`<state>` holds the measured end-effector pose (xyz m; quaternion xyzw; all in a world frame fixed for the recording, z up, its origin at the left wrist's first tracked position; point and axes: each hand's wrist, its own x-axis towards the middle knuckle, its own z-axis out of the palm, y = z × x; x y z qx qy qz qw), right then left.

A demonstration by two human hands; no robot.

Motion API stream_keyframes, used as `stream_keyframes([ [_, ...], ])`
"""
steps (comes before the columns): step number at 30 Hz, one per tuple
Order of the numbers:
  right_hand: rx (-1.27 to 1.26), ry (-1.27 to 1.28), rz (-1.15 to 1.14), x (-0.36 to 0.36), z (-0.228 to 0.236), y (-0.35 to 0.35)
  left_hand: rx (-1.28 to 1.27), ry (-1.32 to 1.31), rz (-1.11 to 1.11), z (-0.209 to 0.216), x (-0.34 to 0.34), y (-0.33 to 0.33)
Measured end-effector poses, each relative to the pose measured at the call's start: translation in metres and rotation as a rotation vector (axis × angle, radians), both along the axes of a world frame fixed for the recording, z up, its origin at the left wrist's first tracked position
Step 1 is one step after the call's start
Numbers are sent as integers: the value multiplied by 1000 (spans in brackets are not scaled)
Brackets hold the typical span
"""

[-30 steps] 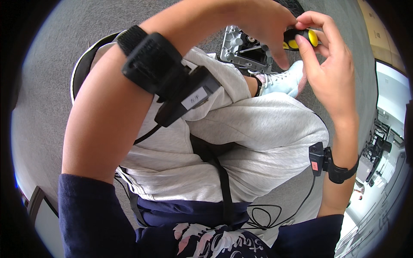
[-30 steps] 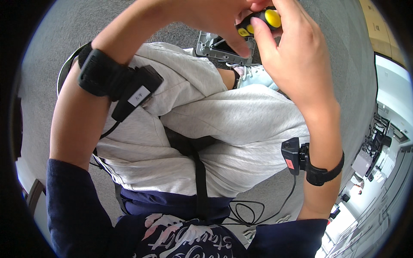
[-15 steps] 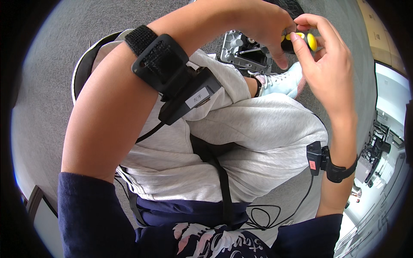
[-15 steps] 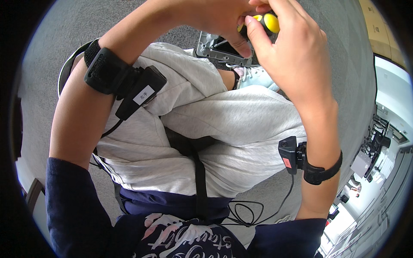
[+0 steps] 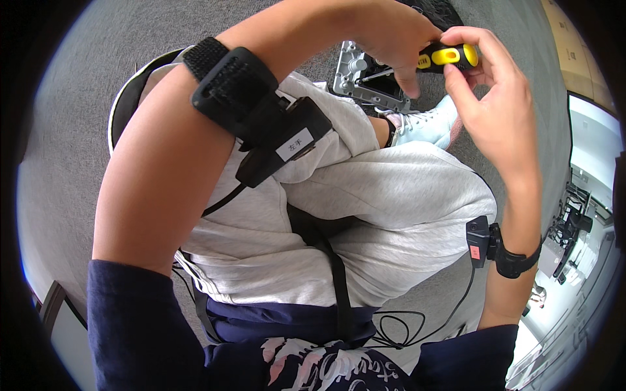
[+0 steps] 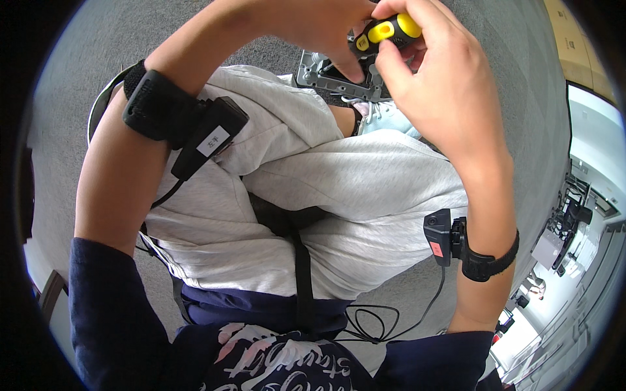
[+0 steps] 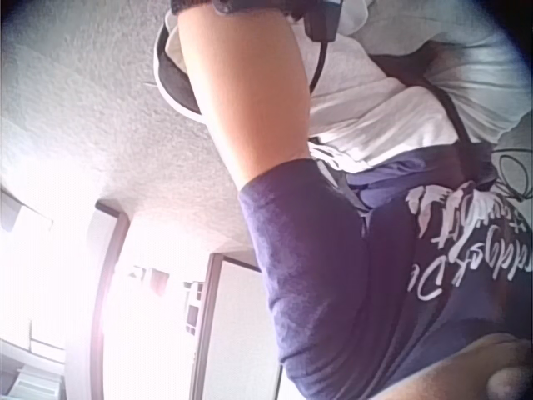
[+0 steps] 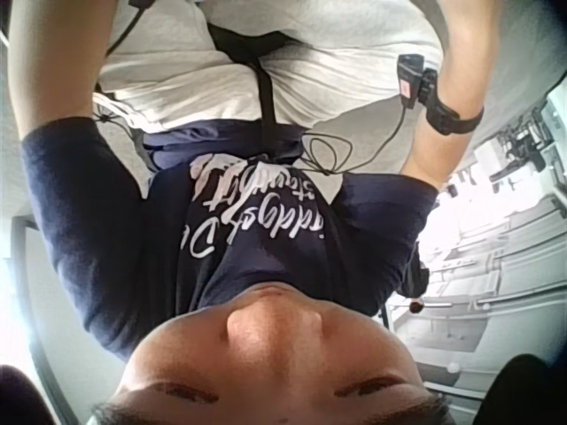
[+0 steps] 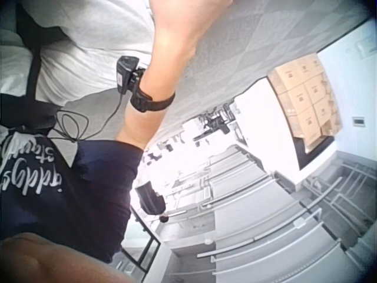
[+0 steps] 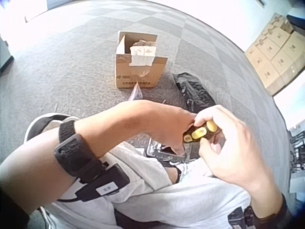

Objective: The recorder uses a screwdriver to assemble a large electrical connector component while sitting on the floor.

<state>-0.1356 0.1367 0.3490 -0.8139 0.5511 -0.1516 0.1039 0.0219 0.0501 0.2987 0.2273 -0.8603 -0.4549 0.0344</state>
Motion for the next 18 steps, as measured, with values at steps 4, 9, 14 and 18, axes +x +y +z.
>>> stream_keyframes([
  [4, -118, -116, 185, -4, -7, -4, -23, 49, 7, -5, 0, -6],
  [9, 96, 55, -290, 17, 7, 3, -103, 90, 86, 0, 1, 2],
  [14, 12, -42, -68, 7, 4, -1, -48, -125, 23, 7, 1, -2],
  [18, 46, 9, -135, 11, 0, 1, -111, -27, 69, 3, -1, 1],
])
